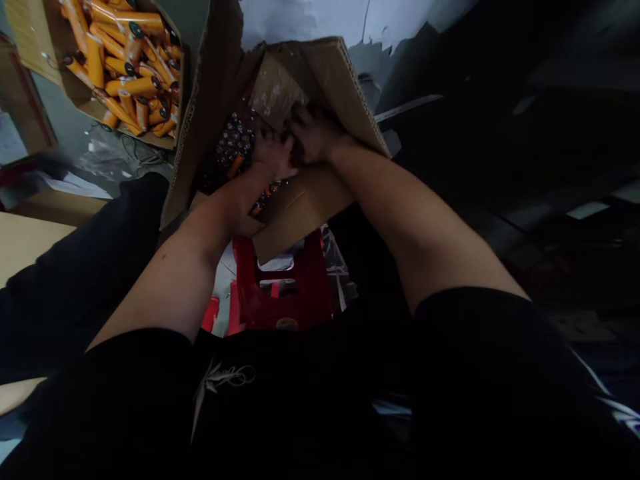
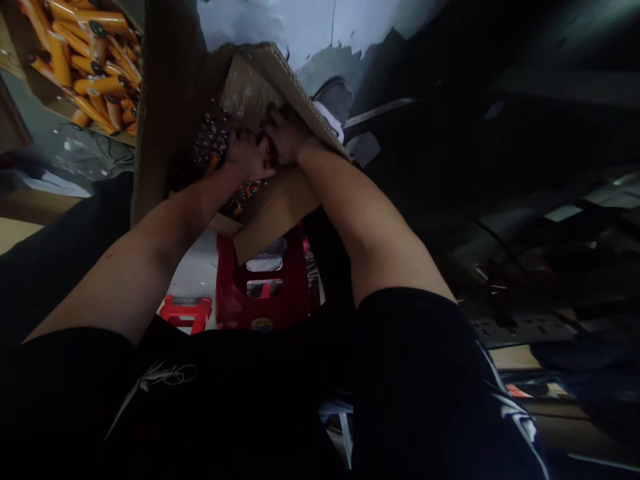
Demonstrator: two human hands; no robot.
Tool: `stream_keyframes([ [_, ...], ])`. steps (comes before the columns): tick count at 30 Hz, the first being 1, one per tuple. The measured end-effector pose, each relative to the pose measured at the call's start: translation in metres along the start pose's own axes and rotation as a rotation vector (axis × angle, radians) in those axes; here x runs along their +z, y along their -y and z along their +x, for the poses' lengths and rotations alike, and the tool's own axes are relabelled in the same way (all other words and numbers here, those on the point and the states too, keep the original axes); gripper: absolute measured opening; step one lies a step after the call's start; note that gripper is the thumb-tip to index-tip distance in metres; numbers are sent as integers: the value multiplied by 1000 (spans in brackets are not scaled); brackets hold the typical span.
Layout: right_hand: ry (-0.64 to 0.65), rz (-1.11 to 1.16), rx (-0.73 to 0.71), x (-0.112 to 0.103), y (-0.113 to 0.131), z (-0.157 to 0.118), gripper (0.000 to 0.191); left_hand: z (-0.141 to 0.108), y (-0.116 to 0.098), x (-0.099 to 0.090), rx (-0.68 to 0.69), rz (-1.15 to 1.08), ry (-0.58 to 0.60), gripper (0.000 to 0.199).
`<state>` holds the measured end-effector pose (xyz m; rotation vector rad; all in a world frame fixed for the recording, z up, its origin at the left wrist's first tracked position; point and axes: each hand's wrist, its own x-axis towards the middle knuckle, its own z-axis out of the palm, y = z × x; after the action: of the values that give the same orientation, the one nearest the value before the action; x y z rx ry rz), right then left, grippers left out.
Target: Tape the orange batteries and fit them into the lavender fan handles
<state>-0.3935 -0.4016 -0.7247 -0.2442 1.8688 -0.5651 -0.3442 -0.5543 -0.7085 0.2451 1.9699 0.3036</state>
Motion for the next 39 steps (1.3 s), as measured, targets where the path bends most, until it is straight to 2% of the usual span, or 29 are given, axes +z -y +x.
stream_keyframes([
  [3,-29,-140,-82,1,-2,-2,63,-1,1,-5,36,59,68,126],
  [5,-42,-181,-76,3,-3,0,54,0,7,-6,84,27,115,122],
  [8,-62,-214,-96,7,-4,4,57,3,12,0,126,-62,130,119],
  [10,-98,-211,-100,10,-3,5,61,1,10,10,118,-94,76,112],
  [13,-163,-195,-54,12,1,6,60,-7,0,27,65,-91,-66,99],
  [15,-163,-200,-51,11,3,6,62,-9,-3,31,22,-89,-106,95],
  [18,-143,-214,-96,9,4,7,65,1,2,23,8,-86,-78,96],
  [21,-155,-226,-98,10,0,12,46,17,14,11,64,-48,-35,90],
  [24,-162,-227,-94,12,-5,18,32,21,18,9,89,-27,-47,77],
  [27,-171,-223,-150,13,-6,18,47,15,13,14,52,-23,-129,72],
  [30,-155,-220,-212,11,-6,16,66,15,8,14,32,3,-98,68],
  [33,-128,-200,-223,10,-7,17,65,22,9,9,26,78,-35,56],
  [39,-109,-215,-231,11,-8,21,66,13,10,11,68,133,-144,50],
])
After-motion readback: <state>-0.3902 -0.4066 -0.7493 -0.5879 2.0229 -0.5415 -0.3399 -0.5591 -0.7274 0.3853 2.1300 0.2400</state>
